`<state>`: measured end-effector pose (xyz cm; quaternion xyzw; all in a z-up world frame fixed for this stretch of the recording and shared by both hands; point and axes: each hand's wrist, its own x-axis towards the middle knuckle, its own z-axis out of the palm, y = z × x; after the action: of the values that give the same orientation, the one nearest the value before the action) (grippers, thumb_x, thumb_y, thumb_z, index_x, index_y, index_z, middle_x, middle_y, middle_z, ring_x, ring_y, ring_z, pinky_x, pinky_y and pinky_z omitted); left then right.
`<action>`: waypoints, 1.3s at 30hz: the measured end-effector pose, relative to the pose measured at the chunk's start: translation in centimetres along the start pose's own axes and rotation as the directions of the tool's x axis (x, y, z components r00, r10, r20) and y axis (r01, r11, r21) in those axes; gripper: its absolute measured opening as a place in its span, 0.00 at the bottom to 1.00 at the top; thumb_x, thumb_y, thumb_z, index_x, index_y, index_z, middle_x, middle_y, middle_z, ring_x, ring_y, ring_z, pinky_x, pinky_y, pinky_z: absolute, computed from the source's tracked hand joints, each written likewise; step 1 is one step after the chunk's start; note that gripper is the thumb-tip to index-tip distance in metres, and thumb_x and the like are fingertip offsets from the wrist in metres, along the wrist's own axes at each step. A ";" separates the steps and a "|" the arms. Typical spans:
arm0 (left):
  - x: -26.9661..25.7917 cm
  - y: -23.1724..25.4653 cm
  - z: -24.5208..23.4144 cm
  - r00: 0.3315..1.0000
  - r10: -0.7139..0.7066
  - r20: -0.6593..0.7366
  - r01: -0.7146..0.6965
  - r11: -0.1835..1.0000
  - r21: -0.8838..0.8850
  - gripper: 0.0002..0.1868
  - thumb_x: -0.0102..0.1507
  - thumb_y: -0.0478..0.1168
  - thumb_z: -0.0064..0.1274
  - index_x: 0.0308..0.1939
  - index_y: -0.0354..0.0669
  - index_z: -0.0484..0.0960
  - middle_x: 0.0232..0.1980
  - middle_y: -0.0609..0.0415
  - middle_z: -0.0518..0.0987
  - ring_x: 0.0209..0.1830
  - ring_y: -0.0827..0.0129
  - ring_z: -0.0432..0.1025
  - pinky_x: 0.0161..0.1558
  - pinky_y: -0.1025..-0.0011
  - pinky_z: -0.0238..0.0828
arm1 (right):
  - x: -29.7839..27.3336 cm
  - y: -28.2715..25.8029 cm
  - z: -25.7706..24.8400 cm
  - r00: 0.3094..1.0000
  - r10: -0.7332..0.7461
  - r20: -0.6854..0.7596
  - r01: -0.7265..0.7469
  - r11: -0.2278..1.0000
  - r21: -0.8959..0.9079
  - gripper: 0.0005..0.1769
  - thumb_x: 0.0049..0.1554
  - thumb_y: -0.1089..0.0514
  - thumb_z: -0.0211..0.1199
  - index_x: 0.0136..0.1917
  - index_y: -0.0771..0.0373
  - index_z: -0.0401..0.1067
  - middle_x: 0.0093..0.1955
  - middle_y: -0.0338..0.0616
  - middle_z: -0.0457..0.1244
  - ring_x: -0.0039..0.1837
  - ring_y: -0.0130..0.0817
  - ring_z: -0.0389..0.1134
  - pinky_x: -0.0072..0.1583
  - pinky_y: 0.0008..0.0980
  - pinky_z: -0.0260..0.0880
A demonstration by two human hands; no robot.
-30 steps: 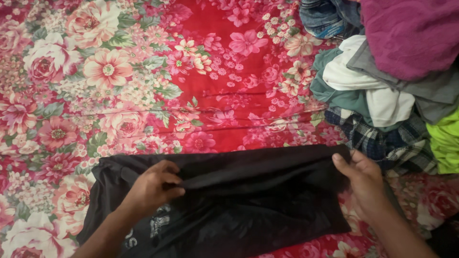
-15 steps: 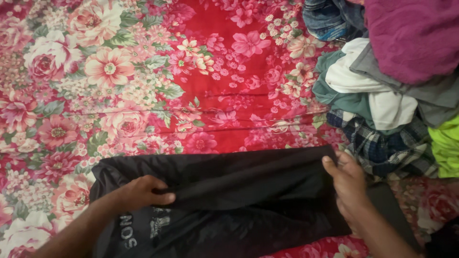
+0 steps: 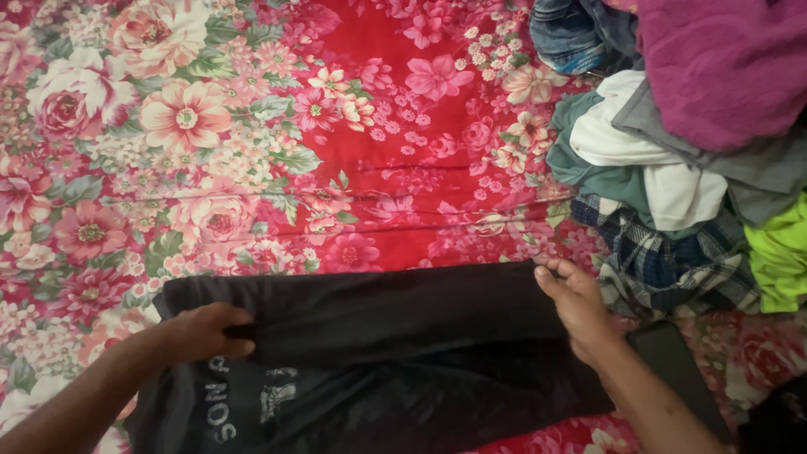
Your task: The person folds a black t-shirt on a floral bedspread, smoothing and aligning the fabric before folding it into a compact rectangle. The folded shirt is then placed on a nearby patterned surface.
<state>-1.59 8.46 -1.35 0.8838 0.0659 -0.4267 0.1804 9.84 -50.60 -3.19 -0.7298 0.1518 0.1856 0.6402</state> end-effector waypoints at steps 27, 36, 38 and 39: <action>-2.4 0.5 -2.1 0.905 -0.223 -0.362 0.254 0.967 0.038 0.27 0.63 0.66 0.49 0.30 0.48 0.85 0.32 0.53 0.83 0.39 0.58 0.81 0.60 0.47 0.58 | -1.0 -0.6 3.0 0.976 -0.184 -0.121 0.014 0.600 -0.800 0.22 0.61 0.41 0.57 0.60 0.57 0.71 0.36 0.50 0.71 0.44 0.53 0.73 0.59 0.57 0.67; -3.5 1.3 -2.5 0.881 -0.245 -0.405 0.388 0.863 0.323 0.29 0.64 0.70 0.44 0.28 0.55 0.86 0.35 0.60 0.83 0.47 0.64 0.79 0.60 0.51 0.59 | -2.6 -3.9 3.7 0.976 -0.146 -0.165 -0.077 0.477 -0.876 0.23 0.61 0.39 0.56 0.63 0.52 0.67 0.36 0.54 0.69 0.47 0.61 0.71 0.52 0.58 0.68; -4.4 1.9 -2.4 0.805 -0.076 -0.588 0.339 0.873 0.351 0.25 0.61 0.66 0.46 0.28 0.55 0.85 0.36 0.61 0.82 0.47 0.61 0.77 0.59 0.47 0.59 | -3.3 -4.6 3.8 0.971 -0.155 -0.181 -0.088 0.472 -0.877 0.23 0.61 0.39 0.57 0.64 0.51 0.67 0.37 0.55 0.69 0.48 0.61 0.71 0.53 0.57 0.67; -4.8 2.4 -2.3 0.747 0.012 -0.665 0.314 0.875 0.369 0.22 0.60 0.64 0.47 0.28 0.55 0.85 0.36 0.61 0.81 0.47 0.60 0.77 0.58 0.46 0.58 | -3.8 -4.9 3.8 0.961 -0.234 -0.147 -0.021 0.466 -0.884 0.22 0.60 0.41 0.58 0.63 0.53 0.68 0.38 0.54 0.70 0.48 0.60 0.70 0.52 0.57 0.67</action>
<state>-2.33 7.29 4.34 0.9838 0.0954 -0.1111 -0.1038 8.44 -46.23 2.48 -0.9792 0.0674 0.1040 0.1609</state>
